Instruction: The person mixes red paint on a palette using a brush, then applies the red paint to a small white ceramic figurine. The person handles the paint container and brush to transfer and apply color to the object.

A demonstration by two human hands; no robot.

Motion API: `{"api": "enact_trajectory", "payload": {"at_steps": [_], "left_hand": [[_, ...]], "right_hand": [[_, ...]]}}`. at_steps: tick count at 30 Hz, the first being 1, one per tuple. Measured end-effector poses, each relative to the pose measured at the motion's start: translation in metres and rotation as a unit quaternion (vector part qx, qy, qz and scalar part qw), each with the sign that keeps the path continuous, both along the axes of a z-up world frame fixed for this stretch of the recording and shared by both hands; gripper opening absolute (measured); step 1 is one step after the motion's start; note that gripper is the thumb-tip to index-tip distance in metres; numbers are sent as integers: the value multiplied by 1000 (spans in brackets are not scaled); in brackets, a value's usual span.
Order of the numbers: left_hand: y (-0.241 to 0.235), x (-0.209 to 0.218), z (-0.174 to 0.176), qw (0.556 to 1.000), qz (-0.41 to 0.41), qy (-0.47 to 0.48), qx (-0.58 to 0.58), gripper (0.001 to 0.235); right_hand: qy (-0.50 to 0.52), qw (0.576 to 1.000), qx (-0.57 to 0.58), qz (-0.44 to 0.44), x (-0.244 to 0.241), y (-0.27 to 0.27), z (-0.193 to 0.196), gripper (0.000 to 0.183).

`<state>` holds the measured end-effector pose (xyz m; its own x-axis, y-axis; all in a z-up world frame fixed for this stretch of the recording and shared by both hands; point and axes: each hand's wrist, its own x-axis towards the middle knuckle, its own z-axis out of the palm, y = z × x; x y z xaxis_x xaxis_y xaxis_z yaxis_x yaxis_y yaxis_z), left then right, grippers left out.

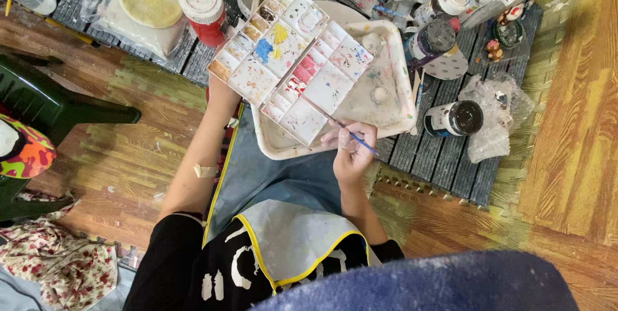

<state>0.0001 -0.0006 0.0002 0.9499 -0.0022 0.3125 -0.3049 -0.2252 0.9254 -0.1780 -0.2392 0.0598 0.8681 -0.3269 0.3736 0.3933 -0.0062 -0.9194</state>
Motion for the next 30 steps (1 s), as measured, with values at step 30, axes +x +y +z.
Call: {"api": "enact_trajectory", "payload": {"at_steps": [30], "left_hand": [[10,-84,18,982,173,-68,36,29]], "right_hand": [[43,963,-265,0,29,-25,48,10]]}}
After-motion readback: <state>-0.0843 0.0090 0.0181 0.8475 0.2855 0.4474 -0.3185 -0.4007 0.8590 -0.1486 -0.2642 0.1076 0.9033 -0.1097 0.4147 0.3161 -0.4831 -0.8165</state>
